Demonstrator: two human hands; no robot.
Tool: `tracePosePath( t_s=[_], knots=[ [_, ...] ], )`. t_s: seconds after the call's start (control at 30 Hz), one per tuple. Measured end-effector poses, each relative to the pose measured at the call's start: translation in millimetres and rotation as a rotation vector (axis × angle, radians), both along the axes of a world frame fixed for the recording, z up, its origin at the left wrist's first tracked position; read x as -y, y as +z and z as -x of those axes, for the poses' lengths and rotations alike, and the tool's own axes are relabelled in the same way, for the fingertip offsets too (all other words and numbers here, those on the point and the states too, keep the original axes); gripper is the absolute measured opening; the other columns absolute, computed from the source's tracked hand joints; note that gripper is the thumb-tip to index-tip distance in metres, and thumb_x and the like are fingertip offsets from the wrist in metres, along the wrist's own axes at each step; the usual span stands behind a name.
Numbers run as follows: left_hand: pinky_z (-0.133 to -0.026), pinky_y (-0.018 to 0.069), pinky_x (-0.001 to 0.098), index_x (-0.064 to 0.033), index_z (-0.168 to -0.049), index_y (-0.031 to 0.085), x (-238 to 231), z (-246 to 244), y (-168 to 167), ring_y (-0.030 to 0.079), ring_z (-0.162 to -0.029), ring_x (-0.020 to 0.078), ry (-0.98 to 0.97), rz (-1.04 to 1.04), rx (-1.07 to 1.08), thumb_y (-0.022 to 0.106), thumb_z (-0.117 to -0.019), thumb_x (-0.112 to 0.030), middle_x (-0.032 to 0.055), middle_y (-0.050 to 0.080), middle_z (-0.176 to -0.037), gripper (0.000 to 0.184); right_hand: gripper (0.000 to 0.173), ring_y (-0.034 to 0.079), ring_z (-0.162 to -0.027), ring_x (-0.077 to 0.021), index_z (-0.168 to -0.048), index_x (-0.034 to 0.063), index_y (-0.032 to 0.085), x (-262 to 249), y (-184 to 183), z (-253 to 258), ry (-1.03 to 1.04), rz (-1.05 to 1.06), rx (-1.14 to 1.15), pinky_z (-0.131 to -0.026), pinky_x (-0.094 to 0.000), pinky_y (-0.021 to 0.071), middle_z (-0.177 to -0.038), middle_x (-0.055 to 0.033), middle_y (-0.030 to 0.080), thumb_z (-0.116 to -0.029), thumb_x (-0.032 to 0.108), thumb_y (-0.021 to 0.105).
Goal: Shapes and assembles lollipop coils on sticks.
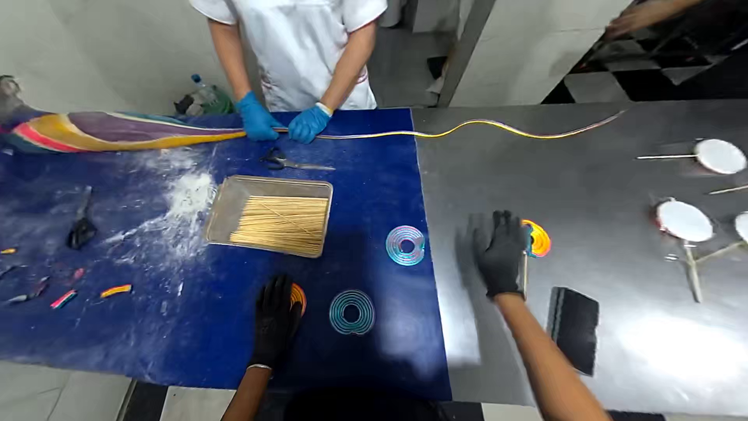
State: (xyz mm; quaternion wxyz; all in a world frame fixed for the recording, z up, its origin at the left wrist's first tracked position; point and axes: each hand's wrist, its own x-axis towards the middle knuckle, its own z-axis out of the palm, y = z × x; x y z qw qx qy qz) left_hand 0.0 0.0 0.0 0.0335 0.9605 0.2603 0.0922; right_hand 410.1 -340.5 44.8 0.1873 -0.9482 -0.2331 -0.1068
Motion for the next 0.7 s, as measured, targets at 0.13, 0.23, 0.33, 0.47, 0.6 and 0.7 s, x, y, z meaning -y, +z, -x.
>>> tracePosePath(
  t_s=[0.13,0.23,0.33,0.47,0.6,0.7],
  knots=[
    [-0.125,0.0206,0.0548,-0.0077,-0.154,0.045,-35,43,-1,0.032,-0.152,0.0319,0.05,-0.001,-0.008,0.035,-0.1025,-0.044,0.012,0.042,-0.161,0.064,0.068,0.026,-0.155,-0.0329,-0.151,0.015,0.051,-87,-37,191,0.583,-0.02,-0.2,-0.127,-0.0595,0.0184,-0.163,-0.0117,0.039,-0.098,0.058,0.053],
    [-0.124,0.0204,0.0559,-0.0065,-0.154,0.044,-55,64,-3,0.032,-0.152,0.0337,0.044,-0.002,-0.02,0.031,-0.1019,-0.046,0.0136,0.042,-0.161,0.067,0.073,0.027,-0.155,-0.033,-0.149,0.0197,0.055,-146,-56,268,0.683,0.066,-0.373,-0.127,-0.0594,0.0159,-0.163,-0.0106,0.039,-0.0953,0.069,0.05],
    [-0.124,0.0192,0.0566,-0.0049,-0.154,0.043,-75,81,-3,0.03,-0.153,0.0352,0.063,0.019,0.004,0.028,-0.1025,-0.048,0.0159,0.04,-0.161,0.069,0.064,0.036,-0.151,-0.031,-0.146,0.0167,0.057,-189,-18,242,0.625,0.012,-0.314,-0.125,-0.0574,0.0214,-0.158,-0.0092,0.047,-0.0987,0.06,0.052],
    [-0.123,0.0192,0.0575,-0.0038,-0.155,0.041,-102,100,-7,0.029,-0.153,0.0365,0.073,0.026,0.006,0.025,-0.1024,-0.049,0.0179,0.039,-0.161,0.071,0.069,0.03,-0.152,-0.0395,-0.15,0.0099,0.05,-150,-21,114,0.21,0.074,-0.096,-0.123,-0.0632,0.0197,-0.161,-0.017,0.04,-0.1018,0.058,0.043],
    [-0.124,0.0191,0.0566,-0.0054,-0.156,0.041,-117,115,-6,0.03,-0.153,0.0341,0.035,0.008,-0.031,0.028,-0.1033,-0.048,0.0146,0.039,-0.162,0.069,0.077,0.025,-0.154,-0.0415,-0.155,0.0047,0.041,-118,-57,142,0.077,0.108,-0.119,-0.125,-0.0617,0.0177,-0.165,-0.0198,0.03,-0.103,0.06,0.031],
    [-0.125,0.0175,0.0568,-0.005,-0.155,0.042,-113,119,-1,0.029,-0.154,0.033,0.021,0.037,-0.002,0.031,-0.1032,-0.048,0.0133,0.038,-0.163,0.069,0.082,0.035,-0.147,-0.0479,-0.151,-0.002,0.045,-144,-32,236,-0.049,0.139,-0.21,-0.12,-0.063,0.0275,-0.16,-0.0286,0.035,-0.1,0.062,0.036]
  ],
)
